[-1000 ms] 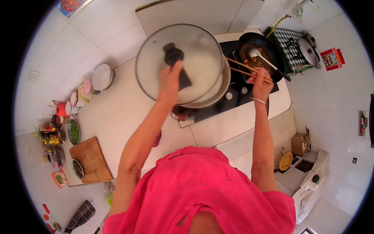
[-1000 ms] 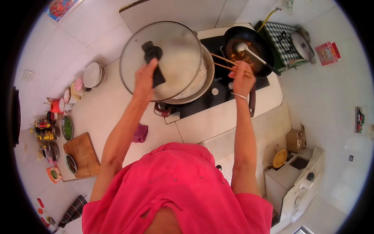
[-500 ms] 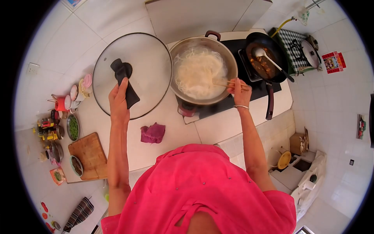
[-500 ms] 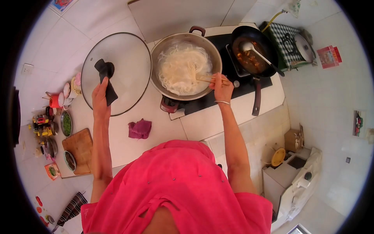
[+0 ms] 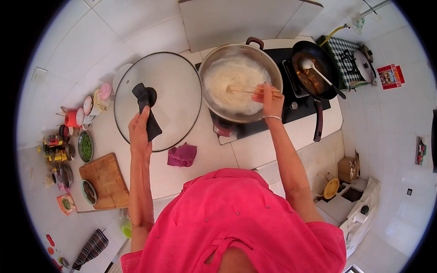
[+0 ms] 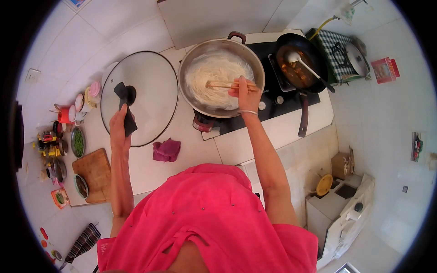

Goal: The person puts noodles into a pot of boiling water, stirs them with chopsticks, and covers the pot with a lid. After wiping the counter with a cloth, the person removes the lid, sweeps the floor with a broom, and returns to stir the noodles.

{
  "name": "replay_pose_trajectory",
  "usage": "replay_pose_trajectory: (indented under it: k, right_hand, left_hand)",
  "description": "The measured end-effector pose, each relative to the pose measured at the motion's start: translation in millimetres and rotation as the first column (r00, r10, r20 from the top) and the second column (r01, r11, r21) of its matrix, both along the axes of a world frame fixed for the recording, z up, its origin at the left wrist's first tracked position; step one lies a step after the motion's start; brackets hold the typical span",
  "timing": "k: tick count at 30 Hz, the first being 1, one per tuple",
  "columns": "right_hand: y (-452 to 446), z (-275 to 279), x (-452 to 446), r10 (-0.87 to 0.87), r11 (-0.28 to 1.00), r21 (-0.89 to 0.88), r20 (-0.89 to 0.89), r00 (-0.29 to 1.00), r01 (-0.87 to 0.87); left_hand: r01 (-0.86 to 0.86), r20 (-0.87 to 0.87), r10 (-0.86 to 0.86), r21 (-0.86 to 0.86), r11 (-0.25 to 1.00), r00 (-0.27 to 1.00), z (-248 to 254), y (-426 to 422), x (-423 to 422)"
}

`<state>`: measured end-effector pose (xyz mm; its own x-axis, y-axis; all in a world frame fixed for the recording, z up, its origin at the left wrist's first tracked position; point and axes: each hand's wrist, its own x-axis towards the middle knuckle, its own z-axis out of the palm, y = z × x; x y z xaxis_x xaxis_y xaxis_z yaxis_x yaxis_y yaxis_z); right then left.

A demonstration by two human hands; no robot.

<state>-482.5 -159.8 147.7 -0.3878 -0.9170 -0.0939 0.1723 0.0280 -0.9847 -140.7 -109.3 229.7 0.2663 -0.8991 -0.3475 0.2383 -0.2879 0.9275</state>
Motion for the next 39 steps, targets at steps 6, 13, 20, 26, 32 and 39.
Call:
replay_pose_trajectory:
  k: [6,13,20,26,32,39]
  right_hand:
    - [-35.3,23.3,-26.0,0.009,0.994,-0.11,-0.133,0.991,-0.024]
    - [-29.6,-3.9,-31.8,0.223,0.958,-0.03,-0.543,0.81,-0.284]
    - [-22.3,33.3,-40.2,0.366,0.929,0.158,-0.536,0.761,-0.335]
    - [-37.1,63.9,-59.3,0.447,0.893,0.191,-0.472,0.76,-0.407]
    - [-51.4,30.2,-42.0,0.088,0.989,-0.051,-0.556,0.826,-0.139]
    - [-53.8,-4.3,-5.4,0.022,0.998,-0.049,-0.237,0.971,-0.034]
  left_hand:
    - [0.007,-0.03,-0.008,-0.027,1.0,1.0,0.4,4.5,0.6]
    - [-0.022,-0.033,0.022,0.006,1.0,0.999,1.8,8.1,-6.7]
    - [0.004,-0.042,-0.004,0.013,1.0,0.999,-5.8,12.9,-6.3]
    - [0.014,-0.032,-0.013,0.029,0.999,0.999,-8.5,19.0,-3.8]
    - [0.017,-0.014,-0.016,0.05,0.999,1.0,-10.0,24.5,-1.5]
    - [0.04,-0.02,-0.039,0.053,0.998,0.999,-10.9,30.8,1.3]
